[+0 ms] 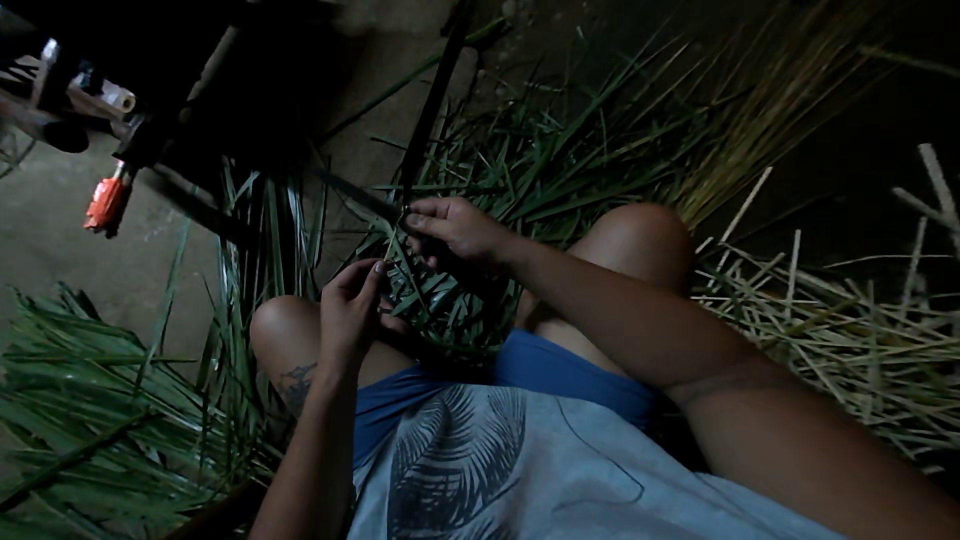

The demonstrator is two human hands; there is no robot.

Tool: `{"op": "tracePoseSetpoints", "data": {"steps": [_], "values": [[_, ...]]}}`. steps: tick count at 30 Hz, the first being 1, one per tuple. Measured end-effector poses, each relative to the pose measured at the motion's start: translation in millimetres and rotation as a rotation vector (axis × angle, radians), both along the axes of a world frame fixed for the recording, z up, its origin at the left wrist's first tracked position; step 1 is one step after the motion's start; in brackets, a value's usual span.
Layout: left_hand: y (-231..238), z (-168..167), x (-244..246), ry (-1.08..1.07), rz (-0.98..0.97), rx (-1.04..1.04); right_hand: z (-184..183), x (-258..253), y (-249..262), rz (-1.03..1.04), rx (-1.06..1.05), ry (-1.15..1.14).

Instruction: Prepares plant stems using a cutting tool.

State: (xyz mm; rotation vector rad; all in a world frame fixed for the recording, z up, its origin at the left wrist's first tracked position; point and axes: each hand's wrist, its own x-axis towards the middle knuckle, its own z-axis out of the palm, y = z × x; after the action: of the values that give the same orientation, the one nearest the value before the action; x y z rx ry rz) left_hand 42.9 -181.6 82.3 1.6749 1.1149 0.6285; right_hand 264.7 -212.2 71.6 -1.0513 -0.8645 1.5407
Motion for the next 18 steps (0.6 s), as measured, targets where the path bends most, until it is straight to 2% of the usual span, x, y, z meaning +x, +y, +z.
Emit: {"op": "tracePoseSetpoints", "data": {"steps": [5,18], "values": [[-0.1,-2.6,-3.0,-0.004,-0.047,-0.009,3.3,23.3,6.5,-0.233,0.021,-0.009],[-6.9,4.5,-16.1,0.041,-0.143,0.044,7.7,57.6,7.5,-0.442,-0.055,0.021]]}}
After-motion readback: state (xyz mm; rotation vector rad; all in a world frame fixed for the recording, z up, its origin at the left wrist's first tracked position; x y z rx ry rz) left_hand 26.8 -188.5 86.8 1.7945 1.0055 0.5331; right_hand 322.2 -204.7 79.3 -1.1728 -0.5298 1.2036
